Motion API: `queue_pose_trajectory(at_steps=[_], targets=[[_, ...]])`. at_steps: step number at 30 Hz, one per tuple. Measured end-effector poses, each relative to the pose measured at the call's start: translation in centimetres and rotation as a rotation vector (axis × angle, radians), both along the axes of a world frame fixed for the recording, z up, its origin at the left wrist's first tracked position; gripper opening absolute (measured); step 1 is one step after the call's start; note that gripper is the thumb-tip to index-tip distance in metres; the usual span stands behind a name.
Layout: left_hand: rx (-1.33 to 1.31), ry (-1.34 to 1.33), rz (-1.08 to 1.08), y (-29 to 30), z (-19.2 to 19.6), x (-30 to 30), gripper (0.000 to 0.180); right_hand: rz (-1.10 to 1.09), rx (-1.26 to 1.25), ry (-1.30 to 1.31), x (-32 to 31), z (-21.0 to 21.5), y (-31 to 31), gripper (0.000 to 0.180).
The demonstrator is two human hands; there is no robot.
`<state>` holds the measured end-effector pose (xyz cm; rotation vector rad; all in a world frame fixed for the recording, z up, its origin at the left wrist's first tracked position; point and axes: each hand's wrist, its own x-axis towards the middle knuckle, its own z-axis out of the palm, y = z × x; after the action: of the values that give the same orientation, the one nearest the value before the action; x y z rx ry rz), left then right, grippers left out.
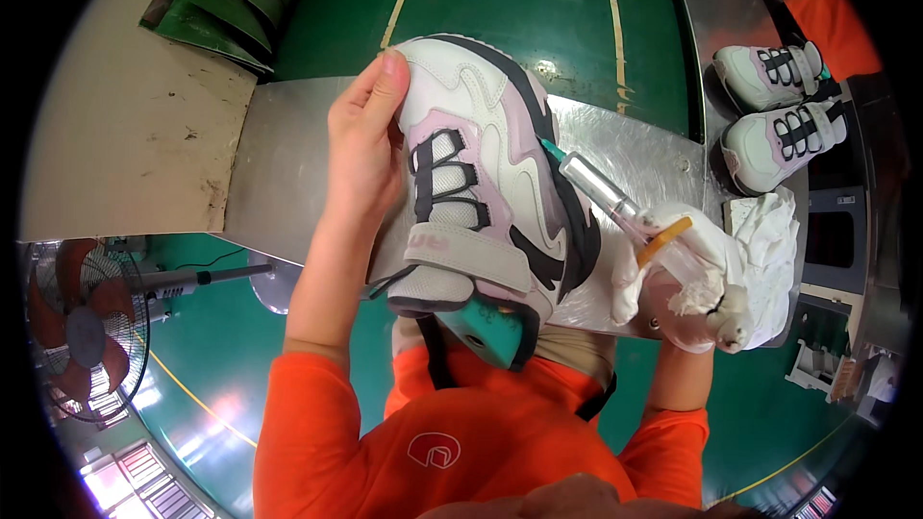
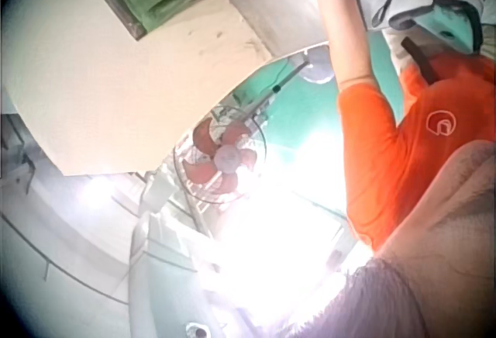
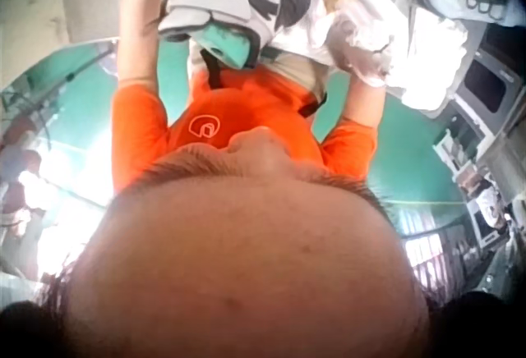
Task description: The person injects a liquid substance into the seams of white and grey sneakers using a syringe. They handle the shoes one by one, rotating them to access different areas, and place the treated shoes on a metal table.
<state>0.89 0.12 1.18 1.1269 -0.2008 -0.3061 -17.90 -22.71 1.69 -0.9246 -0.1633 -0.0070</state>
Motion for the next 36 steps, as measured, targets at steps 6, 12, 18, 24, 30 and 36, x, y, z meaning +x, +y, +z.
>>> queue_pose_trajectory(at_steps=[6,12,18,24,30,36], targets=[[-0.030,0.019,0.021,-0.4,-0.3,0.1,0.037,0.033,0.102,-0.024,-1.2,-0.8,-0.4,0.109],[-0.057,0.041,0.017,-0.5,-0.3,0.0,0.037,0.001,-0.060,0.087,-2.3,-0.6,-1.0,0.109],[-0.047,0.066,0.036,-0.3,-0.6,0.2,0.037,-0.133,-0.091,0.090,-3.6,-1.8,-0.8,0.110],[-0.009,0.066,0.064,-0.4,-0.6,0.3,0.038,-0.279,-0.133,0.085,-4.6,-3.1,-1.0,0.112],[0.121,0.015,-0.047,0.1,-0.6,1.4,0.038,-0.394,-0.090,0.045,-5.4,-2.4,-1.6,0.118],[0.436,-0.119,-0.383,2.1,1.3,4.4,0.047,-0.719,-0.343,0.027,-9.3,-4.6,-2.5,0.097]])
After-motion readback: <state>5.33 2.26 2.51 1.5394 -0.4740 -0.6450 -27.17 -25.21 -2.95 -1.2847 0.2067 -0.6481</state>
